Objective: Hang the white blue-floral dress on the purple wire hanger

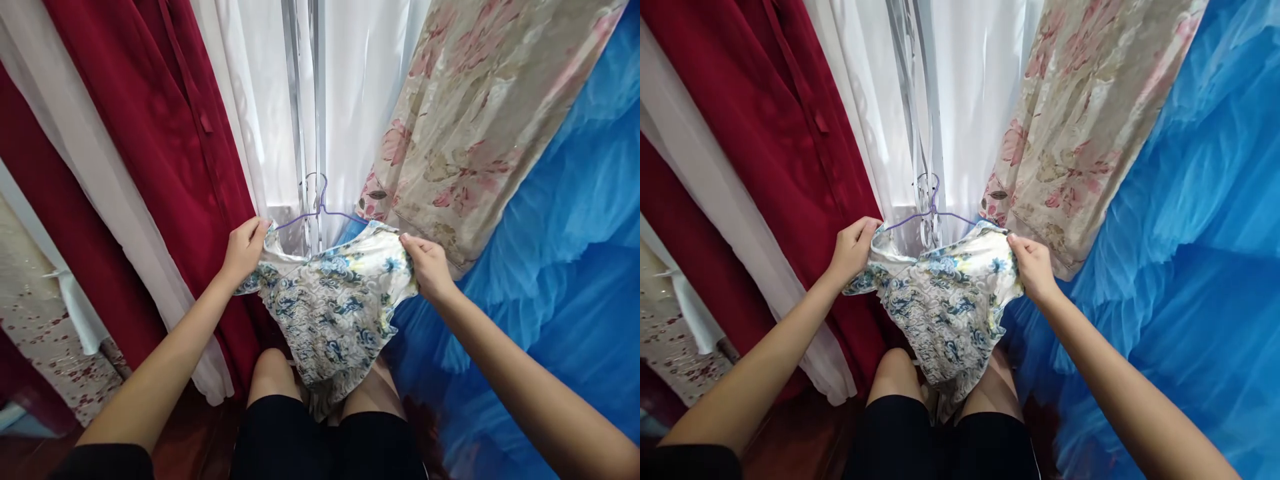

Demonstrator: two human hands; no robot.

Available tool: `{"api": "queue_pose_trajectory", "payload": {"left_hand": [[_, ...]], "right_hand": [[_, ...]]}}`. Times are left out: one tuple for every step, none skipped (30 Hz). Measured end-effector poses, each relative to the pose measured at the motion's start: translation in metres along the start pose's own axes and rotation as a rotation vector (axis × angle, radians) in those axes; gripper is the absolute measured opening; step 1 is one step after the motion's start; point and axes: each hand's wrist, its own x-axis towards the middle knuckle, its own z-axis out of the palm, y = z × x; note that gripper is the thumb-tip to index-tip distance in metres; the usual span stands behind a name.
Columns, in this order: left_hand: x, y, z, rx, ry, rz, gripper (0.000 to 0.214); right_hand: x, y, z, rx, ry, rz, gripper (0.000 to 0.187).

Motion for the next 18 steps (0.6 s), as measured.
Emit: {"api": "queue_pose_trajectory", "payload": {"left_hand": [[0.004, 0.007, 0.0, 0.021, -0.02, 0.041, 0.035], [0.009, 0.013, 0.001, 0.05, -0.037, 0.077, 0.032], [0.013, 0.017, 0.003, 0.081, -0.044, 0.102, 0.031], [0.018, 0.02, 0.005, 0.114, -0.044, 0.115, 0.031], [0.021, 0.021, 0.007, 0.143, -0.045, 0.119, 0.03], [0.023, 0.02, 0.01, 0.165, -0.048, 0.117, 0.029], [0.022, 0.018, 0.014, 0.178, -0.054, 0.116, 0.028], [0.02, 0.015, 0.018, 0.181, -0.056, 0.117, 0.028], [0.016, 0.01, 0.024, 0.171, -0.052, 0.122, 0.028], [0.011, 0.005, 0.031, 0.146, -0.044, 0.129, 0.028], [0.004, 0.0, 0.039, 0.108, -0.031, 0.134, 0.028], [-0.002, -0.005, 0.047, 0.062, -0.019, 0.138, 0.029], [-0.008, -0.009, 0.055, 0.012, -0.009, 0.138, 0.029], [-0.013, -0.012, 0.062, -0.04, 0.01, 0.132, 0.03], [-0.017, -0.013, 0.068, -0.089, 0.05, 0.114, 0.031], [-0.021, -0.013, 0.072, -0.132, 0.119, 0.078, 0.034], [-0.025, -0.011, 0.074, -0.175, 0.179, 0.033, 0.037], [-0.028, -0.008, 0.075, -0.216, 0.215, -0.011, 0.038]], "right_hand": [[0.002, -0.009, 0.0, 0.031, 0.025, 0.014, 0.043], [0.002, -0.017, 0.0, 0.058, 0.059, 0.03, 0.041], [-0.001, -0.024, 0.001, 0.076, 0.101, 0.043, 0.04], [-0.007, -0.029, 0.001, 0.084, 0.139, 0.057, 0.038], [-0.018, -0.033, 0.002, 0.085, 0.173, 0.066, 0.036], [-0.032, -0.036, 0.003, 0.081, 0.199, 0.075, 0.035], [-0.049, -0.036, 0.005, 0.07, 0.212, 0.078, 0.033], [-0.069, -0.036, 0.007, 0.065, 0.202, 0.09, 0.032], [-0.091, -0.034, 0.01, 0.064, 0.168, 0.111, 0.031], [-0.112, -0.032, 0.013, 0.056, 0.114, 0.126, 0.031], [-0.133, -0.03, 0.017, 0.045, 0.05, 0.128, 0.033], [-0.152, -0.028, 0.021, 0.034, -0.021, 0.121, 0.036], [-0.169, -0.025, 0.025, 0.026, -0.085, 0.1, 0.041], [-0.183, -0.022, 0.029, 0.027, -0.154, 0.08, 0.049], [-0.195, -0.018, 0.034, 0.046, -0.213, 0.061, 0.057], [-0.205, -0.013, 0.038, 0.084, -0.256, 0.044, 0.065], [-0.214, -0.007, 0.041, 0.135, -0.278, 0.034, 0.07], [-0.22, 0.0, 0.043, 0.188, -0.275, 0.034, 0.071]]}}
